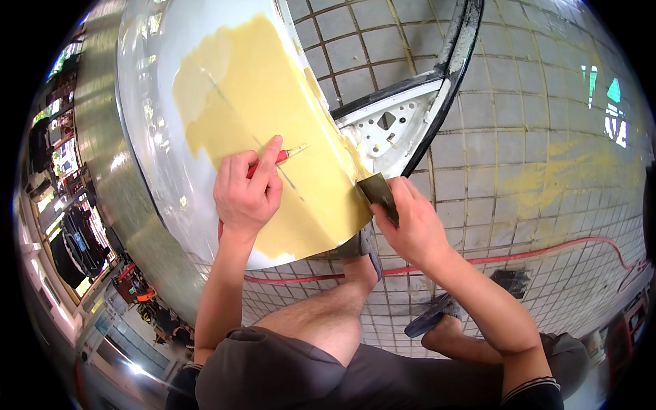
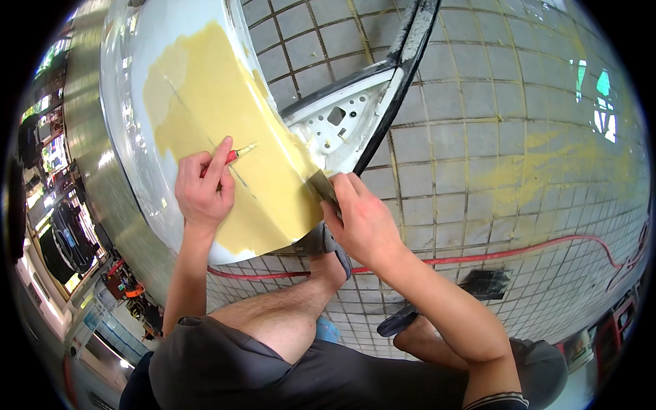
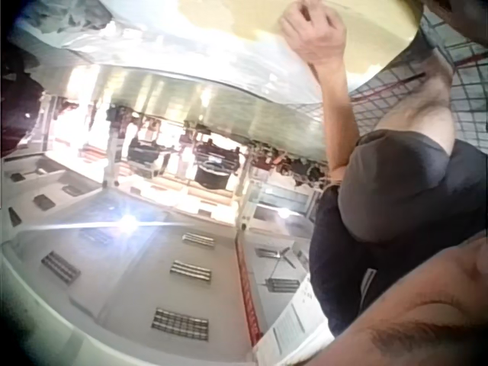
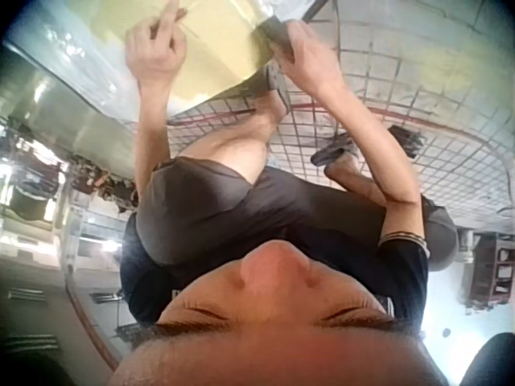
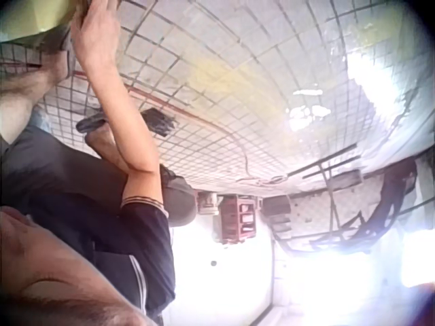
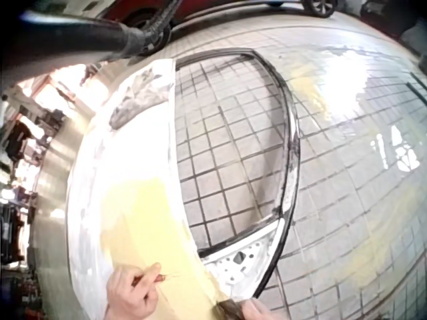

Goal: The person sands a yellow-painted car door panel using a sanding block. They hold a red air hose in their left hand while sanding the surface with their right hand, focusing on the edges and flat areas.

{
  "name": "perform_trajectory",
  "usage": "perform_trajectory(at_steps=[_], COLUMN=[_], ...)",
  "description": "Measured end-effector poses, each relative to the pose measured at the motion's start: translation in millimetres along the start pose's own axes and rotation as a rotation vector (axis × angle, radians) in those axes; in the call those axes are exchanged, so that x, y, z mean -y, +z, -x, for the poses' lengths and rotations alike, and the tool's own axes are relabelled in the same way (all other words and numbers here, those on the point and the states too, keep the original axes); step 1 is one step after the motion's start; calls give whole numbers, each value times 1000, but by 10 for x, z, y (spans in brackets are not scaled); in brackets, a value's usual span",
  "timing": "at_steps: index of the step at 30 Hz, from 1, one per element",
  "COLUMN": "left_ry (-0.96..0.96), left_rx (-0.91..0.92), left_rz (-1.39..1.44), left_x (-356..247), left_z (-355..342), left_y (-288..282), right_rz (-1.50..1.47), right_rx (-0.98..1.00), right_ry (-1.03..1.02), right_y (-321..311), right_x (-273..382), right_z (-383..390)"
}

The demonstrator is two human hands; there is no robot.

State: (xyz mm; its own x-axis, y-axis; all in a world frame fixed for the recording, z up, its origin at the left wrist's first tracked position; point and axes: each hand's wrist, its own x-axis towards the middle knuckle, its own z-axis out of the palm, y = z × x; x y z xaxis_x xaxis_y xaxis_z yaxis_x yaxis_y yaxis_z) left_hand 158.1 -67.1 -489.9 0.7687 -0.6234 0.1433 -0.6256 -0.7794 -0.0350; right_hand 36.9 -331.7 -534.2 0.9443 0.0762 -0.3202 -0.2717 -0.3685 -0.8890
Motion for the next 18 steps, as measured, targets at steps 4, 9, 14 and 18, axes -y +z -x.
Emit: perform_trajectory(at_steps=[4,9,14,18], left_ry=[16,2,-1,-14], left_rx=[-58,-54,-62,-71], left_rz=[30,32,50,69], left_x=[16,33,30,35], left_z=[1,16,11,44], left_y=[48,51,52,91], right_rz=[-84,-192,-242,-267], right_rx=[-1,-56,71,114], right_ry=[37,64,24,-18], right_y=[12,-96,-160,-181], right_x=[-49,-63,-165,-258], right_z=[-33,-233,-417,-473])
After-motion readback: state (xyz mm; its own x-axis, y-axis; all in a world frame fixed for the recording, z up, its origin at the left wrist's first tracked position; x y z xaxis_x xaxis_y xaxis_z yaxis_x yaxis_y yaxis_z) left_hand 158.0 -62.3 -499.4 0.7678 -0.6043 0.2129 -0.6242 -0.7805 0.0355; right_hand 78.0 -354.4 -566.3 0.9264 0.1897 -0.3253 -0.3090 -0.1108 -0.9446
